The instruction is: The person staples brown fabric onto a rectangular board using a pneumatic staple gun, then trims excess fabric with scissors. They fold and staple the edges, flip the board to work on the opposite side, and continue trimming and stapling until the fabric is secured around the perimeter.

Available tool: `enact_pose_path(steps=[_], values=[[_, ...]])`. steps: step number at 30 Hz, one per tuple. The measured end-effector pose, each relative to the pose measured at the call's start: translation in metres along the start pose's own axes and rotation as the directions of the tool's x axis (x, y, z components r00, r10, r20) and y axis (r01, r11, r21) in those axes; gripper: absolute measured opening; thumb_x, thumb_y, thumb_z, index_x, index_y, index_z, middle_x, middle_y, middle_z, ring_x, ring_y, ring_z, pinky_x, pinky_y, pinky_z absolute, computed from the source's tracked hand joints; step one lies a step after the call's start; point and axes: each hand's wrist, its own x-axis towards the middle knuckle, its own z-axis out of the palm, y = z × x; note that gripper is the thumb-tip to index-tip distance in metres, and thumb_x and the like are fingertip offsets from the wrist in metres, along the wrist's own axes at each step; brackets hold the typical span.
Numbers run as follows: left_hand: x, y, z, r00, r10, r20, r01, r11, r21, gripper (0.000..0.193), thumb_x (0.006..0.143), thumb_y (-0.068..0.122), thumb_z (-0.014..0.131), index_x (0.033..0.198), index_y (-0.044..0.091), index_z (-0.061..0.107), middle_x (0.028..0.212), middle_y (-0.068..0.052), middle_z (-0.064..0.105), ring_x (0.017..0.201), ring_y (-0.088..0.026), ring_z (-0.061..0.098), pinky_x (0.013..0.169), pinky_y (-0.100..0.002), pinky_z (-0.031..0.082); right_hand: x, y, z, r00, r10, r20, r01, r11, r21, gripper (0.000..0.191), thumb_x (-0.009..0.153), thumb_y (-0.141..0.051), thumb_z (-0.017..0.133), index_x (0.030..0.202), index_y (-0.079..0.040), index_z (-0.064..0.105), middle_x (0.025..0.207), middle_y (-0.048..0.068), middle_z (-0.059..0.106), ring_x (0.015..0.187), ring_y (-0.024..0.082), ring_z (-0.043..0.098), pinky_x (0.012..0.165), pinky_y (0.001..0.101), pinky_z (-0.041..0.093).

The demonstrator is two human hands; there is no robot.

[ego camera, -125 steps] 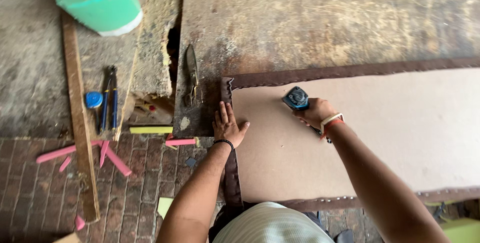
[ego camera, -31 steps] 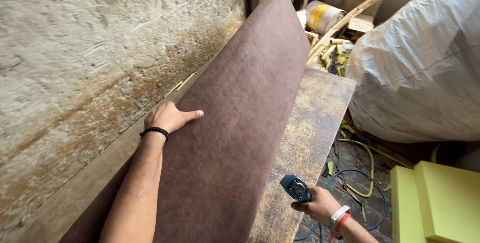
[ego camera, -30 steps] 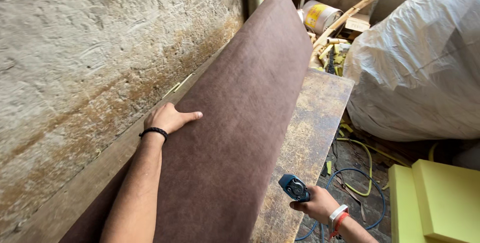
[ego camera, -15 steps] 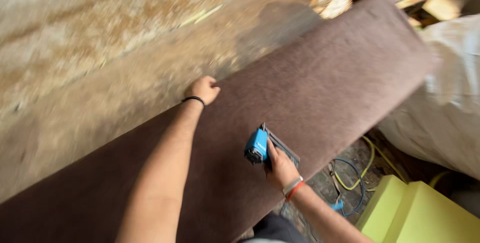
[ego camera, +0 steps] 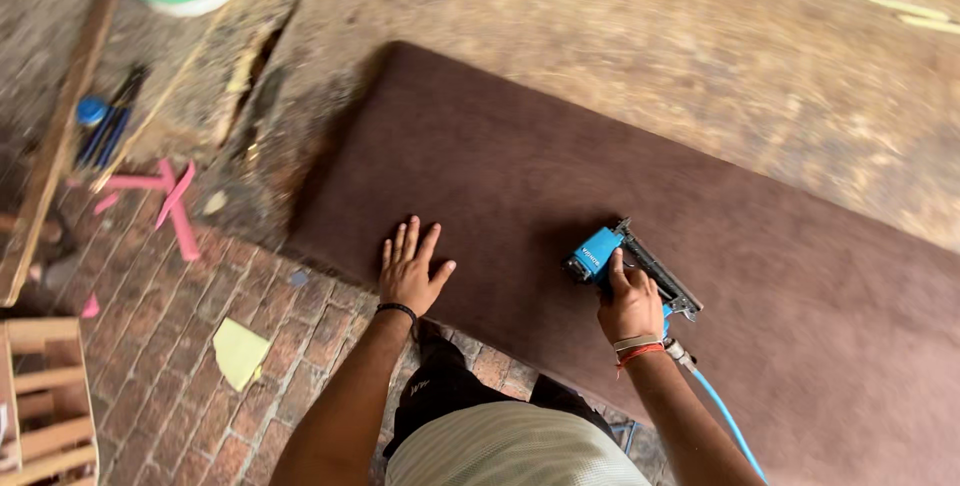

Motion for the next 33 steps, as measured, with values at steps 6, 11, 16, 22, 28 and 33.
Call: enact_pose_path(steps=[6,11,16,22,28,33], values=[[0.035,-0.142,-0.021,0.986,-0.104,-0.133,0.094,0.992,-0.078,0.084,0.093,0.055,0.063,0.160,0.014,0.032,0.168,-0.014,0.023,0.154,-0.034,0.022,0.124,-0.052,0.019,0.037,-0.071,0.038,0.998,0.028,-0.062,-0.035,0.992,-0.123,0.085,0.073,-0.007,0.074,0.155,-0.006,0.051,0.115,0.025,0.063,0.102,0.045,0.061,0.093,0.0526,0.052],[0.031,-0.217,-0.058,0.985,0.151,-0.082,-0.169,0.937,-0.307,0.086,0.092,0.048,0.070,0.159,0.009,0.033,0.167,-0.013,0.030,0.153,-0.034,0.029,0.124,-0.046,0.028,-0.004,-0.175,0.013,0.916,0.058,-0.398,-0.144,0.971,-0.190,0.062,0.081,-0.011,0.074,0.141,-0.007,0.061,0.138,0.021,0.060,0.125,0.043,0.058,0.107,0.0505,0.049],[0.036,-0.247,-0.054,0.974,0.220,-0.058,-0.221,0.855,-0.469,0.088,0.088,0.043,0.069,0.159,0.009,0.030,0.166,-0.014,0.030,0.153,-0.033,0.029,0.122,-0.045,0.029,0.009,-0.307,0.065,0.997,-0.067,-0.038,0.068,0.997,0.020,0.052,0.075,-0.025,0.081,0.124,-0.011,0.068,0.139,0.016,0.061,0.125,0.036,0.056,0.107,0.0467,0.048],[0.052,-0.259,-0.040,0.947,0.321,-0.003,-0.282,0.825,-0.490,0.083,0.099,0.045,0.059,0.164,0.011,0.021,0.172,-0.013,0.021,0.159,-0.033,0.020,0.127,-0.044,0.022,0.067,-0.367,0.115,0.924,-0.135,0.359,0.202,0.967,-0.157,0.076,0.089,-0.057,0.059,0.154,-0.023,0.037,0.165,0.011,0.023,0.152,0.031,0.019,0.122,0.0508,0.016],[0.145,-0.254,-0.028,0.891,0.451,-0.048,-0.397,0.725,-0.564,0.088,0.102,0.051,0.055,0.167,0.009,0.012,0.175,-0.017,0.013,0.162,-0.036,0.013,0.131,-0.045,0.018,0.137,-0.354,0.138,0.908,-0.184,0.377,0.263,0.950,-0.170,0.086,0.097,-0.066,0.040,0.162,-0.015,0.018,0.170,0.009,0.012,0.156,0.028,0.009,0.122,0.0517,0.007],[0.212,-0.240,-0.026,0.905,0.426,0.017,-0.309,0.684,-0.660,0.095,0.099,0.054,0.056,0.166,0.008,0.007,0.175,-0.017,0.007,0.162,-0.036,0.008,0.129,-0.046,0.016,0.222,-0.323,0.146,0.934,-0.172,0.314,0.258,0.932,-0.254,0.091,0.096,-0.070,0.033,0.161,-0.010,0.016,0.170,0.009,0.012,0.156,0.026,0.010,0.124,0.0508,0.007]])
